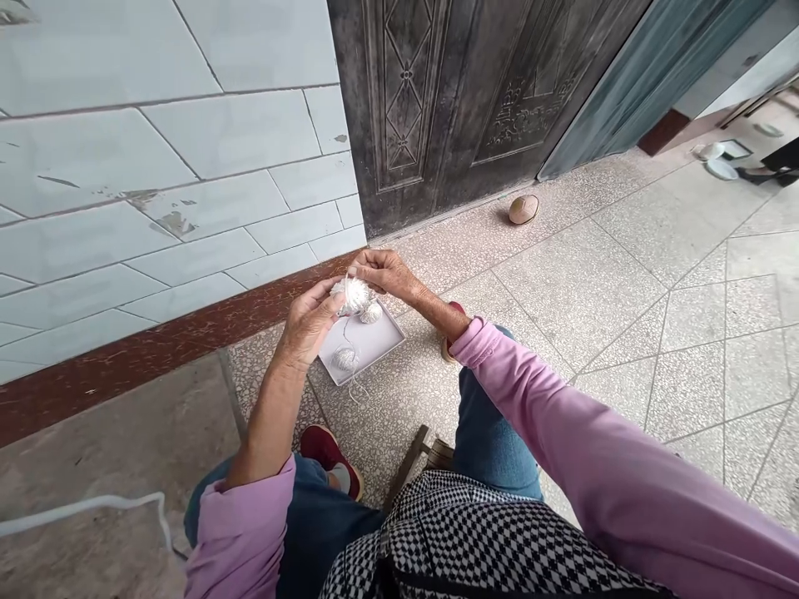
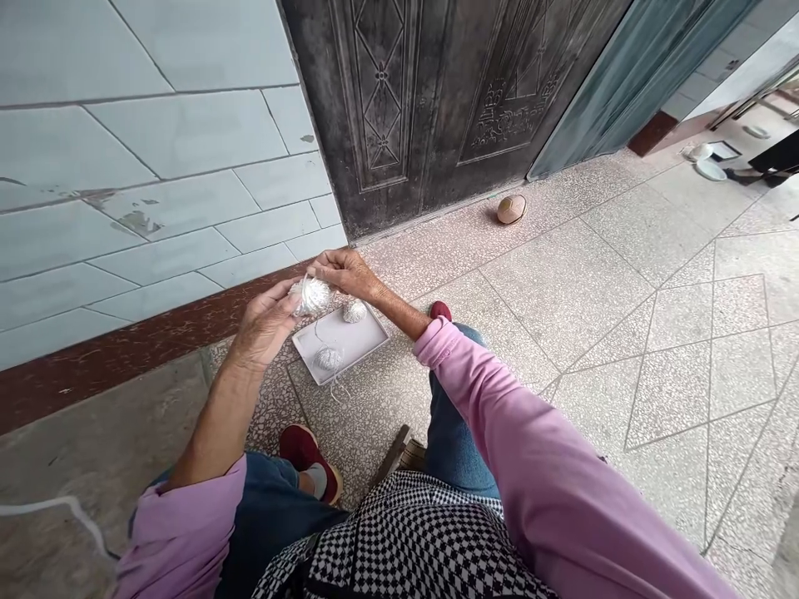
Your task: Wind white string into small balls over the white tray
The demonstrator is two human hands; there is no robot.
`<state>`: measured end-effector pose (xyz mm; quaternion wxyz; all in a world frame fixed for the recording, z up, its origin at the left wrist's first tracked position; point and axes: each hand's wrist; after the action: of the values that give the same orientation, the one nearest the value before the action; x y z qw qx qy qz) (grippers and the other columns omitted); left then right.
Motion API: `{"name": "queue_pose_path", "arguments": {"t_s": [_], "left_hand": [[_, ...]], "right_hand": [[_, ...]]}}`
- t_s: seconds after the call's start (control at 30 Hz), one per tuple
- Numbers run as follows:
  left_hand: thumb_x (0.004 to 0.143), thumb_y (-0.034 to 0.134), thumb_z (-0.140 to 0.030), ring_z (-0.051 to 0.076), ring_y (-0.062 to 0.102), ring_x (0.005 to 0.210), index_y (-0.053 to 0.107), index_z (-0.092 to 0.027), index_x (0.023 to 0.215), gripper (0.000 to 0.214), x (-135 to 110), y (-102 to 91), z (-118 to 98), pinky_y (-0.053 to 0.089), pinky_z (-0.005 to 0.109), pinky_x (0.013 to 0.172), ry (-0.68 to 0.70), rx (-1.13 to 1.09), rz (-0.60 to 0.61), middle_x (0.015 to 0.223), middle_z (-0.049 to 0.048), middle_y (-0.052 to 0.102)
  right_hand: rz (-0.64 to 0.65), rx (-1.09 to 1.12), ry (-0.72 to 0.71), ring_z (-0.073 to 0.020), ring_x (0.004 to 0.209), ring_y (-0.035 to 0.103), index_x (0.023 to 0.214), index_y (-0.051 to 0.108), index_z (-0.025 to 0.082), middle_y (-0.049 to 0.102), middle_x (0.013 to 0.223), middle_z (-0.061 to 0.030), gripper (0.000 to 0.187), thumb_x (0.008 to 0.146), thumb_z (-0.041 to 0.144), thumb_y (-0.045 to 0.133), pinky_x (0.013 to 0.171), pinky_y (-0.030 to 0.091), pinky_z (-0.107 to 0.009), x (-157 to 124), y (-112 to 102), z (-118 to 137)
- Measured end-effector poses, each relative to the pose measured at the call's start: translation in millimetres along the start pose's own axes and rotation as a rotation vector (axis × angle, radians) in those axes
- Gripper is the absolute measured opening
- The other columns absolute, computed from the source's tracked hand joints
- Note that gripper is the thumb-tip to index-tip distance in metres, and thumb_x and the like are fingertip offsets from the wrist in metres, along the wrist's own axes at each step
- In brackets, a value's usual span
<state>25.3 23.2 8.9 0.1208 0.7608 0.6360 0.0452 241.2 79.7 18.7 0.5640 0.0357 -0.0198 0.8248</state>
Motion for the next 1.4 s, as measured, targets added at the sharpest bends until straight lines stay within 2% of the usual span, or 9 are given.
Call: {"name": "queue_pose_path", "arguments": {"t_s": [0.17, 0.3, 0.4, 0.57, 0.73, 0.97, 1.13, 1.27, 1.4], "left_hand": [[0.062, 0.124, -0.054, 0.034, 0.088, 0.112, 0.092, -0.021, 0.126, 0.079, 1.4, 6.0, 1.0, 0.073, 0.043, 0.099, 0.040, 0.073, -0.043, 0.123, 0.0135, 0.093], [0.060, 0.121, -0.042, 0.034, 0.085, 0.121, 0.090, -0.024, 0.128, 0.076, 2.4, 8.9, -3.7, 0.072, 0.043, 0.102, 0.085, 0.034, -0.022, 0.135, 0.0143, 0.091], [0.062, 0.119, -0.040, 0.031, 0.083, 0.115, 0.089, -0.024, 0.127, 0.073, 3.7, 7.2, -6.4, 0.071, 0.043, 0.102, 0.081, -0.006, -0.013, 0.129, 0.0131, 0.088], [0.061, 0.120, -0.042, 0.028, 0.080, 0.110, 0.089, -0.027, 0.120, 0.068, 8.7, 2.1, -2.9, 0.070, 0.042, 0.102, 0.113, -0.065, -0.108, 0.121, 0.0087, 0.085], [0.059, 0.120, -0.045, 0.030, 0.081, 0.118, 0.083, -0.028, 0.116, 0.071, 14.4, -2.0, 3.8, 0.069, 0.041, 0.104, 0.161, -0.064, -0.239, 0.121, 0.0078, 0.086], [0.069, 0.118, -0.054, 0.034, 0.084, 0.127, 0.080, -0.027, 0.123, 0.072, 13.4, -10.7, 4.5, 0.071, 0.043, 0.106, 0.207, 0.028, -0.235, 0.125, 0.0120, 0.085], [0.077, 0.117, -0.080, 0.038, 0.088, 0.130, 0.090, -0.025, 0.124, 0.077, 8.4, -5.7, 0.0, 0.076, 0.042, 0.096, 0.151, -0.085, -0.144, 0.133, 0.0180, 0.091], [0.074, 0.123, -0.077, 0.033, 0.091, 0.112, 0.094, -0.020, 0.115, 0.075, 6.6, 6.0, 2.8, 0.077, 0.037, 0.086, 0.142, -0.122, -0.144, 0.121, 0.0154, 0.093], [0.075, 0.123, -0.071, 0.035, 0.093, 0.113, 0.096, -0.021, 0.113, 0.068, 6.1, 18.6, 8.9, 0.078, 0.037, 0.082, 0.160, -0.116, -0.132, 0.128, 0.0170, 0.096]], "right_hand": [[-0.024, 0.012, 0.003, -0.0077, 0.062, 0.039, 0.085, 0.062, 0.020, 0.048, 0.066, 0.0102, 0.061, 0.120, 0.048, 0.104, 0.055, 0.034, -0.018, 3.1, -0.3, -7.2], [0.041, 0.058, -0.042, -0.0068, 0.061, 0.040, 0.089, 0.062, 0.020, 0.047, 0.066, 0.0116, 0.063, 0.119, 0.056, 0.105, 0.056, 0.037, -0.017, 8.8, -6.6, -17.1], [0.060, 0.077, -0.028, -0.0072, 0.060, 0.043, 0.092, 0.061, 0.021, 0.050, 0.066, 0.0111, 0.061, 0.126, 0.057, 0.097, 0.056, 0.037, -0.018, 9.5, -6.1, -20.4], [0.023, 0.022, 0.089, -0.0082, 0.060, 0.043, 0.095, 0.062, 0.020, 0.055, 0.066, 0.0098, 0.044, 0.134, 0.029, 0.083, 0.057, 0.036, -0.021, 1.8, 8.4, -11.1], [0.024, -0.118, 0.199, -0.0093, 0.066, 0.039, 0.094, 0.068, 0.018, 0.047, 0.067, 0.0117, 0.034, 0.121, -0.002, 0.076, 0.062, 0.032, -0.024, -6.5, 24.2, 6.3], [0.081, -0.106, 0.208, -0.0130, 0.070, 0.045, 0.103, 0.074, 0.020, 0.049, 0.072, 0.0099, 0.026, 0.114, 0.013, 0.096, 0.063, 0.036, -0.029, -13.5, 36.3, 10.9], [0.148, -0.063, 0.140, -0.0125, 0.071, 0.044, 0.113, 0.074, 0.018, 0.048, 0.074, 0.0105, 0.026, 0.114, 0.020, 0.100, 0.063, 0.037, -0.026, -11.6, 34.3, 4.4], [0.157, -0.069, 0.140, -0.0145, 0.074, 0.049, 0.129, 0.080, 0.017, 0.053, 0.075, 0.0092, 0.034, 0.117, 0.041, 0.102, 0.065, 0.042, -0.026, -18.8, 24.3, 3.3], [0.088, -0.124, 0.128, -0.0186, 0.082, 0.053, 0.119, 0.085, 0.020, 0.062, 0.084, 0.0024, 0.037, 0.114, 0.049, 0.107, 0.071, 0.047, -0.030, -33.7, 14.6, 7.5]]}}
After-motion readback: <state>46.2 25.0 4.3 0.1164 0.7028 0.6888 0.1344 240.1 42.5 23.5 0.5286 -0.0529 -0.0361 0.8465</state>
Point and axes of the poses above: each hand's wrist, its own x-axis towards the middle knuckle, its own y-axis out of the palm, z = x × y
